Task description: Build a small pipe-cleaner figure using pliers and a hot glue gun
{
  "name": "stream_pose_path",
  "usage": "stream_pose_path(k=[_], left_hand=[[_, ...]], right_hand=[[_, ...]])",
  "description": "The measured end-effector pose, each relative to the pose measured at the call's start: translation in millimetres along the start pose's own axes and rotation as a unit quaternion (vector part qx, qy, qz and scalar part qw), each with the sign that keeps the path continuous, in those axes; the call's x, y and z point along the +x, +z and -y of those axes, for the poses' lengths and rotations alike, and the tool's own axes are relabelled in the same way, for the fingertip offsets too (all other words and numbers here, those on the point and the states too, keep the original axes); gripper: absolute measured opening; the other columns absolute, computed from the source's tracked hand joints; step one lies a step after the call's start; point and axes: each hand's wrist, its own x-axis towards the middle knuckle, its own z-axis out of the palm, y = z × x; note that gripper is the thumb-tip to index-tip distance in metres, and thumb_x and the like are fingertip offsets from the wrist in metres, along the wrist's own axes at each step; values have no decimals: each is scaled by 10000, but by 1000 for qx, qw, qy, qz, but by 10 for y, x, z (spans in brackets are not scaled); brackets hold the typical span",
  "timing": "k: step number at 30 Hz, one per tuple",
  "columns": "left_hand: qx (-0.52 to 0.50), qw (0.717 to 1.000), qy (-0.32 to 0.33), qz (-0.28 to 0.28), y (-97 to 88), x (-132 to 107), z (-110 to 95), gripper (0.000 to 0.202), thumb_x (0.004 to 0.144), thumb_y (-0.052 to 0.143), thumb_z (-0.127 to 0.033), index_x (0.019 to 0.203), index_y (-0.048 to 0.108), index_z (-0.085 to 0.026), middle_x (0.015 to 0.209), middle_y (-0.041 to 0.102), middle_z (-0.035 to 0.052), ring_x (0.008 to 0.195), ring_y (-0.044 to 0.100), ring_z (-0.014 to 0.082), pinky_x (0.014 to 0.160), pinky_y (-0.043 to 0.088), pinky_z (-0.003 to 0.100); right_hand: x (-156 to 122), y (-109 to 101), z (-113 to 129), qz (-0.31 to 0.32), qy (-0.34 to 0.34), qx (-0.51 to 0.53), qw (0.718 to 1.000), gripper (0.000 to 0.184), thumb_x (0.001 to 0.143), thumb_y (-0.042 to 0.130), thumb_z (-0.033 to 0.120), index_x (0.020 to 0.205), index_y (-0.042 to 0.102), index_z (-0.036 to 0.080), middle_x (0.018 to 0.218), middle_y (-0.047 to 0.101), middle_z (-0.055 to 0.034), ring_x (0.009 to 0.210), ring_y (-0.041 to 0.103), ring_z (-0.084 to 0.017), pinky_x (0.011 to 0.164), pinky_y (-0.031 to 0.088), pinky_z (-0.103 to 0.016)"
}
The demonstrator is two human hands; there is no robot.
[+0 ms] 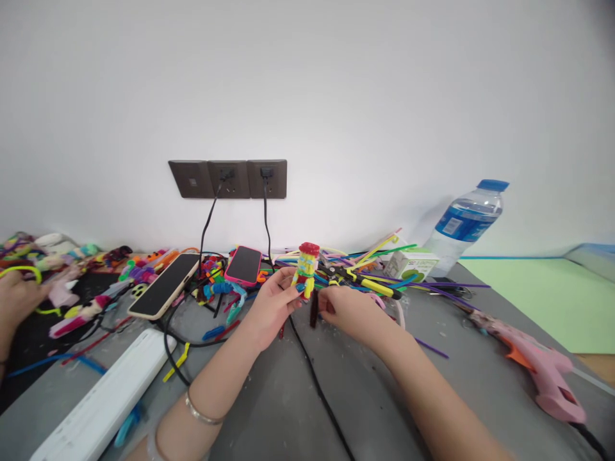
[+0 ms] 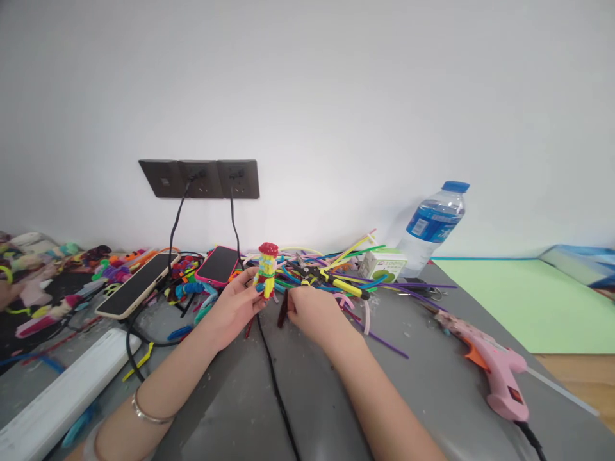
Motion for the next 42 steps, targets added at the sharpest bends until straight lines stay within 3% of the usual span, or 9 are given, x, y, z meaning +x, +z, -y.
stream_pose_path(k=[11,16,19,22,29,35,42], left_hand=[[-28,999,1,38,8,-7,14,408,656,870,-216,977,620,-182,856,708,12,796,711,148,693,551,226],[-25,999,-11,41,25,-30,0,404,665,865,-213,978,611,-185,899,717,24,833,729,178,708,557,243],[-12,999,-10,45,9,-25,7,373,674,860,-217,970,636,-187,901,707,23,815,711,165,722,555,260],[4,999,3,44,-15,-18,15,357,660,869,-248,960,685,-189,902,687,23,769,662,134,699,544,259],[66,997,28,21,-33,-10,11,360,661,855,-309,982,741,-194,957,656,31,721,563,91,578,422,190],[143,988,48,16,-25,-19,37,325,699,824,-305,990,727,-197,896,674,34,709,562,112,583,400,201],[185,978,84,37,-16,-37,62,301,747,786,-319,1010,749,-178,940,699,77,818,615,174,687,472,237]], right_hand=[[-1,43,8,3,-35,-30,999,244,839,477,108,853,716,156,929,751,-123,821,696,-238,591,358,-278],[-9,-18,-95,9,-41,57,997,163,796,514,136,794,673,173,826,715,-79,707,625,-192,556,317,-264],[-13,-93,-234,34,-77,149,985,107,789,524,144,781,626,174,751,657,-36,659,560,-155,575,347,-248],[-59,-218,-422,40,-106,199,973,95,842,497,215,794,571,180,720,582,-12,647,506,-151,591,369,-254],[-273,-490,-739,-50,-76,272,958,274,888,483,456,814,538,198,747,508,-12,667,442,-163,586,374,-266],[-312,-493,-587,-1,-120,339,933,247,925,482,420,877,560,191,761,489,1,666,422,-143,569,361,-248],[-294,-433,-434,65,-143,336,929,176,946,476,354,913,563,204,733,468,24,642,400,-131,558,334,-238]])
